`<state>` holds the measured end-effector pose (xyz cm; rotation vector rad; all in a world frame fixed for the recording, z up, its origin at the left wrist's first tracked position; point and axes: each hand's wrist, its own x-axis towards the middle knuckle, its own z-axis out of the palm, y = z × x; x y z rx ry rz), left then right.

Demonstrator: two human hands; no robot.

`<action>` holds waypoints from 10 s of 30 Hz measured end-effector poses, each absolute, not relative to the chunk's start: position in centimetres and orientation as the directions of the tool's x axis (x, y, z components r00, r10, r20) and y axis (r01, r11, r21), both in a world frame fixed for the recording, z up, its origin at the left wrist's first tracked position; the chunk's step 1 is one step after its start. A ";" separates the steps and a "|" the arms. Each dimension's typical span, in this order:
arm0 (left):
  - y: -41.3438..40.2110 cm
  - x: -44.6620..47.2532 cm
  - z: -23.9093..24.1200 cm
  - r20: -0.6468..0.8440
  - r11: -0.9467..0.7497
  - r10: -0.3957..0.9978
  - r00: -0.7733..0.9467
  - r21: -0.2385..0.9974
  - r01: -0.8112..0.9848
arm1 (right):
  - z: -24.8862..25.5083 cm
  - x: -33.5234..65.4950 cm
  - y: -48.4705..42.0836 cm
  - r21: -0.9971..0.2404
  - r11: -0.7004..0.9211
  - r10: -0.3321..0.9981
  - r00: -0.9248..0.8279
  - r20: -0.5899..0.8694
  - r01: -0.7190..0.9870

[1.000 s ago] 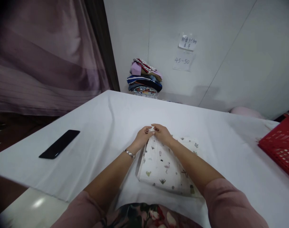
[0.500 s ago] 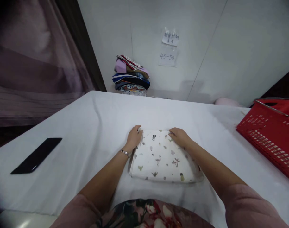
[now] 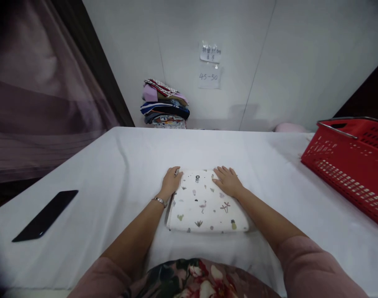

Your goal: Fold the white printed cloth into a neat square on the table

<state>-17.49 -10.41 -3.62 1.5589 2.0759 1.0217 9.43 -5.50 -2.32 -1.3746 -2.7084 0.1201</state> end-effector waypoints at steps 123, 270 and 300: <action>-18.2 -24.0 -3.3 0.287 0.232 0.816 -0.502 0.632 0.740 | -1.3 5.0 -9.8 -0.710 0.087 0.880 -0.389 -0.274 0.698; -2.6 -18.6 2.7 -0.065 -0.585 0.798 0.599 -0.321 0.745 | -0.1 3.5 -14.1 -0.279 0.728 0.655 -0.756 0.013 0.626; 1.1 -15.7 3.4 -0.190 -0.462 0.884 0.428 -0.207 0.862 | 1.7 5.3 -12.3 -0.563 0.393 0.803 -0.569 -0.175 0.727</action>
